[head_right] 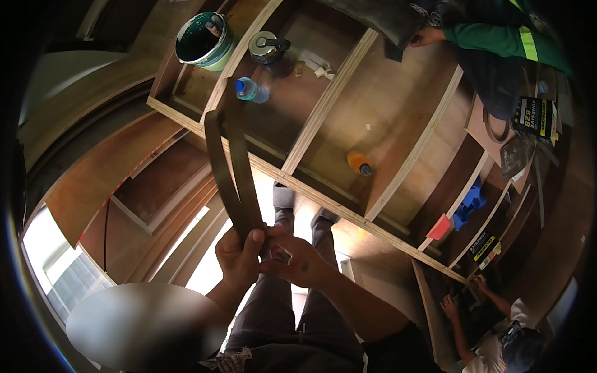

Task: The person applies glue from a bottle to a thin wooden strip and fits it into a groove on a wooden cabinet frame. They repeat this process for multiple strips, ensuring they are properly seated within the frame structure.

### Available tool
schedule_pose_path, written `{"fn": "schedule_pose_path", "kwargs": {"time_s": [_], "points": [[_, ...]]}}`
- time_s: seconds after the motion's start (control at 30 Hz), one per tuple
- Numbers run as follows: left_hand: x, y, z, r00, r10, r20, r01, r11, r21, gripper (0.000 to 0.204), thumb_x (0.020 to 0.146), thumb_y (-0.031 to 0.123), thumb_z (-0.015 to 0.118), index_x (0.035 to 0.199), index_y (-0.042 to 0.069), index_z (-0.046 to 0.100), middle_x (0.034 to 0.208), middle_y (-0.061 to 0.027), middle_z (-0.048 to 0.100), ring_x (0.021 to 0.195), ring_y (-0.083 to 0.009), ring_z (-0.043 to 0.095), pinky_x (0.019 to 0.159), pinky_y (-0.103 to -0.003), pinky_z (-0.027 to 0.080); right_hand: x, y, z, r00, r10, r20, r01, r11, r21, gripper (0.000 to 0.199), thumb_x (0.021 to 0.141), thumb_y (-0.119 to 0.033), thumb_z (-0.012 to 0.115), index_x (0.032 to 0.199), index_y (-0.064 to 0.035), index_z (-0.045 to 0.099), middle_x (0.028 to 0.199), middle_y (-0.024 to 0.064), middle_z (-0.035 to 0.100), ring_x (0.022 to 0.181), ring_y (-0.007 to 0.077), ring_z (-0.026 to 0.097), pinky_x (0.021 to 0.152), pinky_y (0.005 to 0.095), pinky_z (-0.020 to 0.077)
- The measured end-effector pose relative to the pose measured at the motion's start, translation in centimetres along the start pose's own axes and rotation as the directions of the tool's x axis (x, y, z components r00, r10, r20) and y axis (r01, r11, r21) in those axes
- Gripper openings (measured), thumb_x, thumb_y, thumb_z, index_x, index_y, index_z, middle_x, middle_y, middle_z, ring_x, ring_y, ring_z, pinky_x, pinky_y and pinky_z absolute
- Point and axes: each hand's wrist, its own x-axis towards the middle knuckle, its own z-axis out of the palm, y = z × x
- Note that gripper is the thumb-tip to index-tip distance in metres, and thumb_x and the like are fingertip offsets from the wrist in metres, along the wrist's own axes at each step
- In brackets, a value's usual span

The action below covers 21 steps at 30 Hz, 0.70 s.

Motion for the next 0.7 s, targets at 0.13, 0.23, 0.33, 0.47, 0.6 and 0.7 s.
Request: {"fn": "schedule_pose_path", "kwargs": {"time_s": [0.13,0.23,0.33,0.47,0.6,0.7], "points": [[0.2,-0.3,1.8,0.993,-0.107,0.047,0.113,0.981,-0.156,0.023,0.101,0.016,0.063,0.105,-0.005,0.070,0.089,-0.0098,0.074,0.076,-0.0117,0.068,0.064,-0.023,0.054,-2.8,1.0,-1.0,0.992,0.110,-0.055,-0.092,0.960,0.265,0.023,0.090,-0.009,0.076,0.108,-0.0029,0.064,0.095,0.0040,0.066,0.094,0.0130,0.064,0.086,0.0301,0.0530],[-0.2,-0.6,3.3,0.939,-0.272,0.210,0.313,0.929,-0.199,0.024,0.102,0.016,0.061,0.115,-0.004,0.066,0.098,-0.0091,0.073,0.082,-0.0129,0.069,0.069,-0.024,0.055,-4.0,1.4,-2.6,0.978,0.206,-0.024,-0.189,0.933,0.307,0.012,0.095,-0.001,0.065,0.108,-0.0021,0.062,0.097,0.0044,0.065,0.095,0.0146,0.064,0.085,0.0325,0.0533],[0.9,-1.0,4.1,0.961,-0.164,0.223,0.181,0.982,-0.060,0.020,0.101,0.008,0.059,0.116,-0.003,0.064,0.105,-0.0110,0.073,0.090,-0.0171,0.070,0.079,-0.028,0.057,-4.4,0.7,-3.0,0.963,0.265,-0.043,-0.227,0.890,0.395,0.013,0.101,-0.010,0.057,0.112,-0.0026,0.059,0.091,0.0067,0.065,0.084,0.0175,0.065,0.076,0.0332,0.0553],[3.3,-2.7,1.9,0.976,-0.169,0.139,0.176,0.983,-0.043,0.019,0.099,0.002,0.059,0.115,-0.009,0.059,0.102,-0.0190,0.072,0.092,-0.0262,0.072,0.082,-0.036,0.060,-6.6,0.7,-3.3,0.901,0.429,-0.071,-0.351,0.813,0.464,0.014,0.102,-0.009,0.050,0.113,-0.0014,0.055,0.077,0.0065,0.060,0.067,0.0159,0.061,0.063,0.0319,0.0542],[7.6,-5.2,-2.4,0.995,-0.046,0.089,0.056,0.992,-0.112,0.021,0.099,0.005,0.060,0.113,-0.010,0.060,0.094,-0.0197,0.072,0.084,-0.0277,0.073,0.079,-0.039,0.061,-8.9,-0.1,-3.2,0.858,0.508,-0.078,-0.472,0.838,0.275,0.012,0.100,-0.007,0.049,0.109,-0.0004,0.053,0.075,0.0056,0.057,0.063,0.0142,0.058,0.061,0.0293,0.0505],[11.0,-6.1,-6.7,0.996,-0.086,-0.004,0.086,0.996,0.016,0.020,0.099,0.008,0.060,0.113,-0.007,0.062,0.092,-0.0179,0.072,0.083,-0.0254,0.073,0.075,-0.036,0.061,-10.5,-1.1,-4.0,0.845,0.530,-0.065,-0.509,0.836,0.203,0.008,0.100,-0.007,0.050,0.103,-0.0006,0.054,0.073,0.0053,0.058,0.062,0.0131,0.057,0.061,0.0283,0.0496]]}}
